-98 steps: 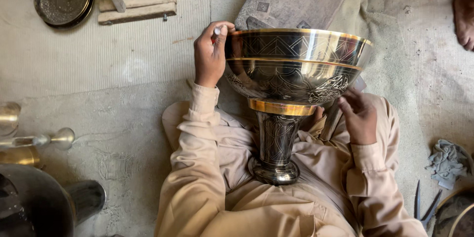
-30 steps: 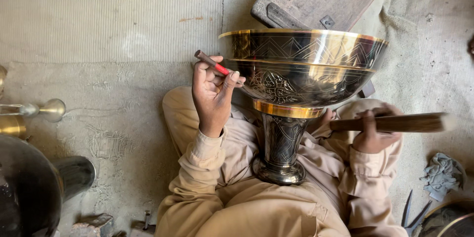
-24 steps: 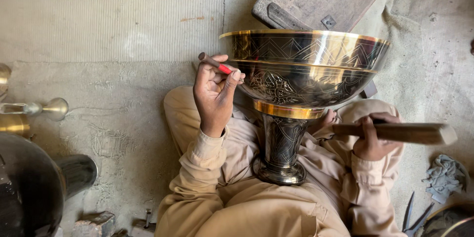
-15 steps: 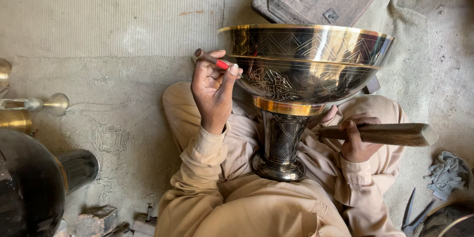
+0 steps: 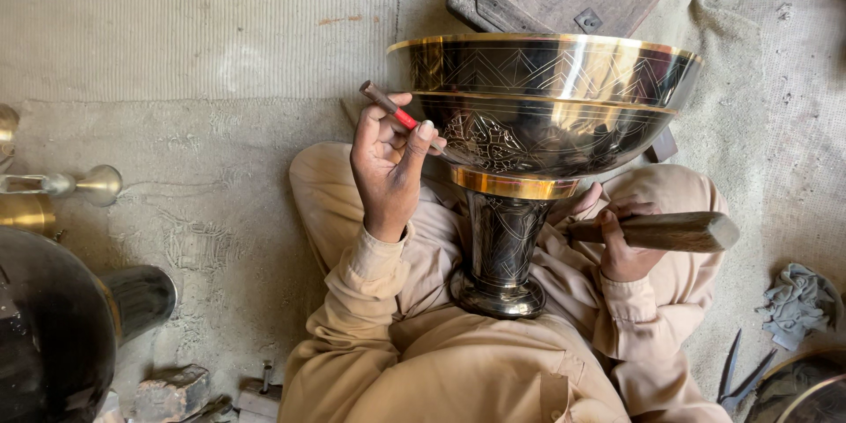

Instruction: The person is sitting on the floor and engraving a large, polished metal vase. They use a small chisel and a wooden mallet to create intricate patterns on the vase's surface.

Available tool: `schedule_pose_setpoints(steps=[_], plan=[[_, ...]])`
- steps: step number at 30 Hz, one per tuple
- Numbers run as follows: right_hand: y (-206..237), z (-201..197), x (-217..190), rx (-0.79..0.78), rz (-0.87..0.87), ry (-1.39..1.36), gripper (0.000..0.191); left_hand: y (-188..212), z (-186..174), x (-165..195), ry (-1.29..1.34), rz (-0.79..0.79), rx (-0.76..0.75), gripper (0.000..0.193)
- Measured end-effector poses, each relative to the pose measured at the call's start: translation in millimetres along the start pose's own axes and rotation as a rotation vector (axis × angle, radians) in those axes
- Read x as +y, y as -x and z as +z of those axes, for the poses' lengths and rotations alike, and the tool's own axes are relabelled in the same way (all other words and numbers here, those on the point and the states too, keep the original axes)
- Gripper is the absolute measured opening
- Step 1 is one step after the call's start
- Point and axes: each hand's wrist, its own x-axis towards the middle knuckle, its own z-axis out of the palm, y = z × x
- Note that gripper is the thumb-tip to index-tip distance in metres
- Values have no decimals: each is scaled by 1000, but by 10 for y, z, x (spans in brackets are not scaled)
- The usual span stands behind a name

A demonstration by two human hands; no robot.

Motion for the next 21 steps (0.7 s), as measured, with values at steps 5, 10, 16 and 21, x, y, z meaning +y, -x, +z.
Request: schedule_pose_setpoints(steps=[5,10,16,21], plan=[[-24,-87,148,41,-71,-85,29,52,-44,-35,-62,82,8,29],[-27,-165,205,23,-146,125,44,108,-42,2,-59,53,6,30],[-7,-158,165,134,-147,35,49,134,83,105,-78,45,-27,38],[16,-226,160,107,2,46,21,170,202,156,-81,23,-55,40]])
